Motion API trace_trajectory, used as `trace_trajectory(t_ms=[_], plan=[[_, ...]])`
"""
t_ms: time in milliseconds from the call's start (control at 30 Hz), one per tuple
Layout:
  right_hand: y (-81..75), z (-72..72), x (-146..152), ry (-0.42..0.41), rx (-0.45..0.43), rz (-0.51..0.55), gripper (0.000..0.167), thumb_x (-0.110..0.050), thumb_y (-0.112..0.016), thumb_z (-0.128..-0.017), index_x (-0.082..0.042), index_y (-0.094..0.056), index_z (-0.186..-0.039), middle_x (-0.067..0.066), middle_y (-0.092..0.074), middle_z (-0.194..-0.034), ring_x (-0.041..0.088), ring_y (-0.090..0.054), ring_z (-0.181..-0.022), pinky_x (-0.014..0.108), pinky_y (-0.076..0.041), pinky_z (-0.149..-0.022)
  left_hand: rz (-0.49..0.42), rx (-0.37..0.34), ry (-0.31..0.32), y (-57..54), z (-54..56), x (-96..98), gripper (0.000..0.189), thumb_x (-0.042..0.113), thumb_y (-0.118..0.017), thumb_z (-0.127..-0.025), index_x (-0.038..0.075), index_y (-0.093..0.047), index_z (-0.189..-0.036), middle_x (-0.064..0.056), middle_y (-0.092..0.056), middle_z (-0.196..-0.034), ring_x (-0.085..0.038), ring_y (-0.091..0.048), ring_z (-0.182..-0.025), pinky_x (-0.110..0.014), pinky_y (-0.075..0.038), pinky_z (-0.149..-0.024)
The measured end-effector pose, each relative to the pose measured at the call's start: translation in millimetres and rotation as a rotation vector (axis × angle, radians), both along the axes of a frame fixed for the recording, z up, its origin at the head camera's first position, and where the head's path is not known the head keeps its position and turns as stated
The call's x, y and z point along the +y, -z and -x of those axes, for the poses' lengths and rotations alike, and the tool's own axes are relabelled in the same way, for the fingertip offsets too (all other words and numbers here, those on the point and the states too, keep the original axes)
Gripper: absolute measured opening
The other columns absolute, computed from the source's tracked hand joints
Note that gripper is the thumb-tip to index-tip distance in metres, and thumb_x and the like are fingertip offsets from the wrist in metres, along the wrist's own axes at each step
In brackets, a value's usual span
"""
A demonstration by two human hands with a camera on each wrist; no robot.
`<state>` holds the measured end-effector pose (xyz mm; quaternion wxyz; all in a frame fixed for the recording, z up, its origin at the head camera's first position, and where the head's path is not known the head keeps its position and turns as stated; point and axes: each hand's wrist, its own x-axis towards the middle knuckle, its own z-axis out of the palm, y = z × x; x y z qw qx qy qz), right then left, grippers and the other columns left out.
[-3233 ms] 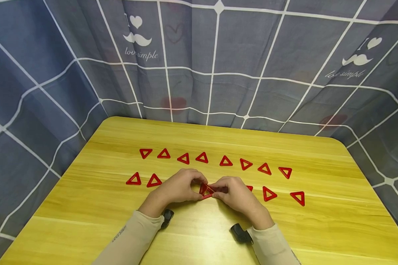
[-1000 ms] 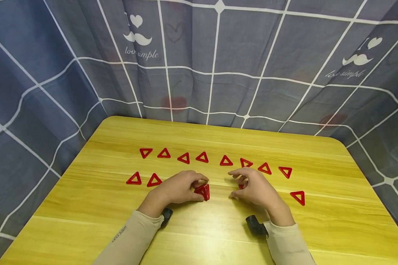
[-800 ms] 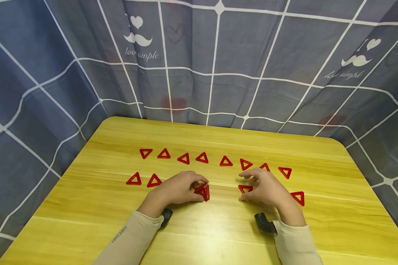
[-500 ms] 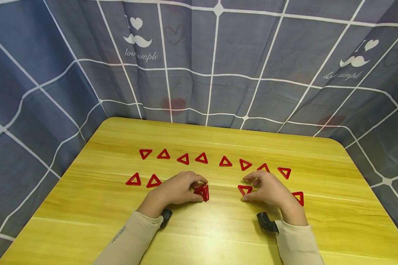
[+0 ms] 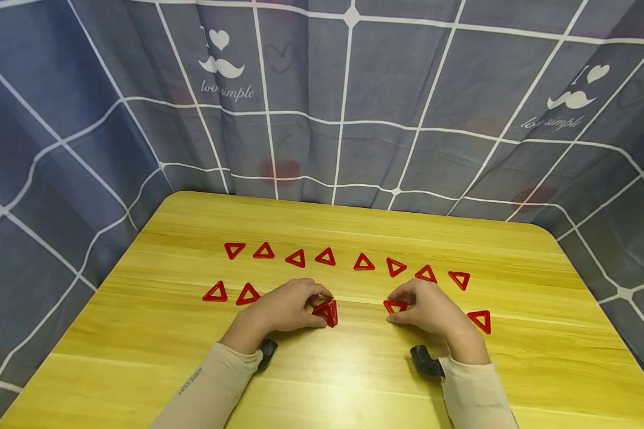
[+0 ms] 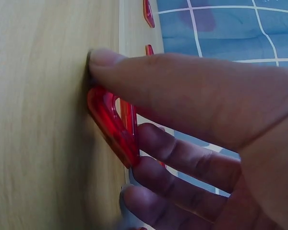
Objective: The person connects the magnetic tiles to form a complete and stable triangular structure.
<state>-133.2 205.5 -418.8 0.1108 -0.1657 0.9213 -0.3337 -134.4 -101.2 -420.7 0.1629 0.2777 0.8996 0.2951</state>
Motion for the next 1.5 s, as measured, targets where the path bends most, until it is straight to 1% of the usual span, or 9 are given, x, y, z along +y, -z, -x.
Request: trace_trajectory(t_ms=[200, 333, 500, 633, 733, 867, 1100, 1300, 1500], plan=[[-0.1, -0.9, -2, -0.01, -0.008, 0.02, 0.023, -0.013, -0.089, -0.077, -0.011, -0.079, -0.098, -0.002, -0.066, -0.085, 0.015, -0.053, -0.072, 0.03, -0.047, -0.065, 0.001, -0.001, -0.003, -1.0, -0.5, -0.6, 0.045, 0.026, -0.084, -0.085, 0.01, -0.069, -0.125, 0.005, -0.06, -0.099, -0.014, -0.056, -0.09, -0.031, -0.05, -0.082], [0.7, -0.1, -4, -0.019, 0.005, 0.026, 0.021, -0.013, -0.088, -0.078, -0.013, -0.078, -0.095, -0.004, -0.066, -0.085, 0.015, -0.054, -0.073, 0.03, -0.047, -0.066, 0.002, -0.001, 0.001, -1.8, -0.6, -2.0, 0.043, 0.025, -0.083, -0.086, 0.011, -0.07, -0.124, 0.005, -0.059, -0.096, -0.013, -0.056, -0.087, -0.03, -0.05, -0.079], [2.7, 0.7, -8, -0.05, -0.016, 0.108, 0.022, -0.011, -0.086, -0.08, -0.009, -0.075, -0.098, -0.002, -0.068, -0.087, 0.017, -0.063, -0.07, 0.029, -0.052, -0.069, 0.014, 0.009, 0.007, -1.7, -0.4, -3.1, 0.041, 0.023, -0.082, -0.087, 0.012, -0.07, -0.124, 0.005, -0.059, -0.095, -0.013, -0.056, -0.087, -0.03, -0.049, -0.08], [4.9, 0.8, -13, -0.065, -0.015, 0.171, 0.022, -0.011, -0.085, -0.081, -0.009, -0.074, -0.1, 0.0, -0.068, -0.093, 0.019, -0.066, -0.079, 0.033, -0.054, -0.076, 0.017, 0.004, 0.001, -0.4, -0.4, -2.7, 0.041, 0.024, -0.081, -0.087, 0.012, -0.07, -0.125, 0.006, -0.058, -0.094, -0.013, -0.055, -0.086, -0.03, -0.049, -0.079], [7.0, 1.3, -18, -0.067, 0.004, 0.194, 0.022, -0.013, -0.086, -0.081, -0.012, -0.074, -0.1, -0.001, -0.068, -0.096, 0.02, -0.065, -0.087, 0.037, -0.054, -0.081, 0.018, 0.003, -0.002, 0.2, -0.1, -2.2, 0.041, 0.025, -0.081, -0.088, 0.012, -0.07, -0.125, 0.006, -0.057, -0.094, -0.013, -0.055, -0.086, -0.03, -0.049, -0.079], [8.3, 2.0, -25, -0.086, 0.002, 0.231, 0.022, -0.013, -0.085, -0.082, -0.012, -0.074, -0.101, -0.004, -0.068, -0.098, 0.021, -0.065, -0.09, 0.041, -0.054, -0.084, 0.021, 0.0, -0.004, -0.2, 0.7, -1.0, 0.041, 0.025, -0.081, -0.088, 0.011, -0.069, -0.126, 0.006, -0.057, -0.095, -0.013, -0.055, -0.086, -0.03, -0.049, -0.079], [11.3, 0.3, -37, -0.114, -0.029, 0.26, 0.024, -0.014, -0.084, -0.083, -0.011, -0.073, -0.104, -0.005, -0.069, -0.1, 0.018, -0.067, -0.093, 0.038, -0.054, -0.087, 0.039, 0.014, -0.001, 0.1, 0.4, 2.1, 0.042, 0.027, -0.081, -0.088, 0.011, -0.069, -0.125, 0.005, -0.058, -0.094, -0.013, -0.055, -0.085, -0.03, -0.048, -0.078], [15.9, -0.9, -48, -0.15, -0.029, 0.302, 0.024, -0.014, -0.083, -0.085, -0.008, -0.072, -0.105, -0.004, -0.069, -0.101, 0.014, -0.068, -0.096, 0.035, -0.054, -0.088, 0.044, 0.03, -0.013, 1.0, -0.7, 4.8, 0.043, 0.028, -0.082, -0.087, 0.01, -0.069, -0.124, 0.005, -0.06, -0.094, -0.013, -0.056, -0.085, -0.031, -0.049, -0.078], [18.6, -4.0, -57, -0.159, -0.019, 0.315, 0.024, -0.014, -0.083, -0.085, -0.009, -0.072, -0.106, -0.003, -0.069, -0.104, 0.016, -0.069, -0.098, 0.035, -0.054, -0.088, 0.043, 0.058, -0.01, 2.4, -2.0, 6.0, 0.041, 0.028, -0.082, -0.087, 0.01, -0.07, -0.122, 0.005, -0.062, -0.097, -0.012, -0.057, -0.087, -0.031, -0.049, -0.079]])
